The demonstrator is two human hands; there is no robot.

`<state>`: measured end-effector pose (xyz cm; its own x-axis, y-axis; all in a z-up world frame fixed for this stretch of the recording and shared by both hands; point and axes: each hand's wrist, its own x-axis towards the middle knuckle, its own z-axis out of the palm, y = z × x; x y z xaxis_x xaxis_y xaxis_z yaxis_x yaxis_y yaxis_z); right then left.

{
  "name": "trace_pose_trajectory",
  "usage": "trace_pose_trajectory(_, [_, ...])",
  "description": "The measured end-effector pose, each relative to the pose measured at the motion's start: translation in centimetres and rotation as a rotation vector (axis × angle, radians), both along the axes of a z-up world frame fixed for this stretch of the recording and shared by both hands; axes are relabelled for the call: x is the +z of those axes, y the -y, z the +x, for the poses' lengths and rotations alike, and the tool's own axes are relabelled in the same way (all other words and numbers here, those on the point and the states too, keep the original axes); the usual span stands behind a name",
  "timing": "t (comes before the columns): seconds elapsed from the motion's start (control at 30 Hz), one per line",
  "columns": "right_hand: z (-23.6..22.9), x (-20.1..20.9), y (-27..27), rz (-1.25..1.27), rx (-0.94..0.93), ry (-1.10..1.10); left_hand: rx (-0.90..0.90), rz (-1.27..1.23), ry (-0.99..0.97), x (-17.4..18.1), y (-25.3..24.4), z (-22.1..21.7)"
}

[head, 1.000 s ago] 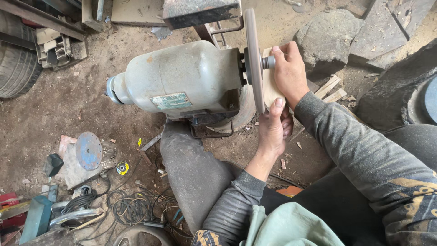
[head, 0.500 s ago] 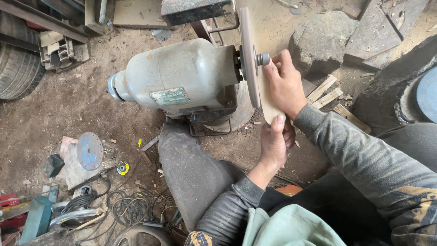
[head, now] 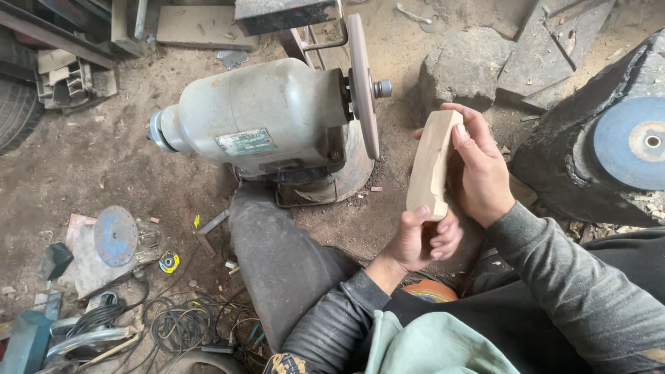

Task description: The person sands a small rectangular wooden block against a bench grinder wheel, repeatedly rotating the block to smooth all edges and faces. The person periodically pauses to inspect the block before continuing to sand.

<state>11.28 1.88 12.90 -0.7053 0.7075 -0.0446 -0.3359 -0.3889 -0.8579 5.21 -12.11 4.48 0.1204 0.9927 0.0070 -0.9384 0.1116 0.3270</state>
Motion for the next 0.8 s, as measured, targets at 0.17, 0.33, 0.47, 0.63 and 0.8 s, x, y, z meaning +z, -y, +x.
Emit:
trace_pose_trajectory(0.17, [-0.1, -0.4, -1.1, 0.362, -0.248, 0.179, 0.058, -0.234, -0.123, 2.5, -0.9, 0.5])
trace_pose_trajectory(0.33, [-1.0, -0.9, -1.5, 0.547, -0.360, 0.276, 0.320, -0.243, -0.658, 4.4, -1.7, -0.6])
trace_pose_trajectory(0.47, [-1.9, -1.3, -0.8, 0.752, -0.370, 0.431, 0.392, -0.306, -0.645, 3.9, -1.8, -1.7])
trace_pose_trajectory(0.63, [-3.5, -1.8, -1.4, 0.849, -0.369, 0.504, 0.460, -0.360, -0.452, 2.3, -2.2, -2.8])
trace_pose_trajectory(0.8, [-4.8, -2.5, -2.1, 1.029, -0.364, 0.461, 0.480, -0.364, -0.397, 0.9, -3.0, -3.9])
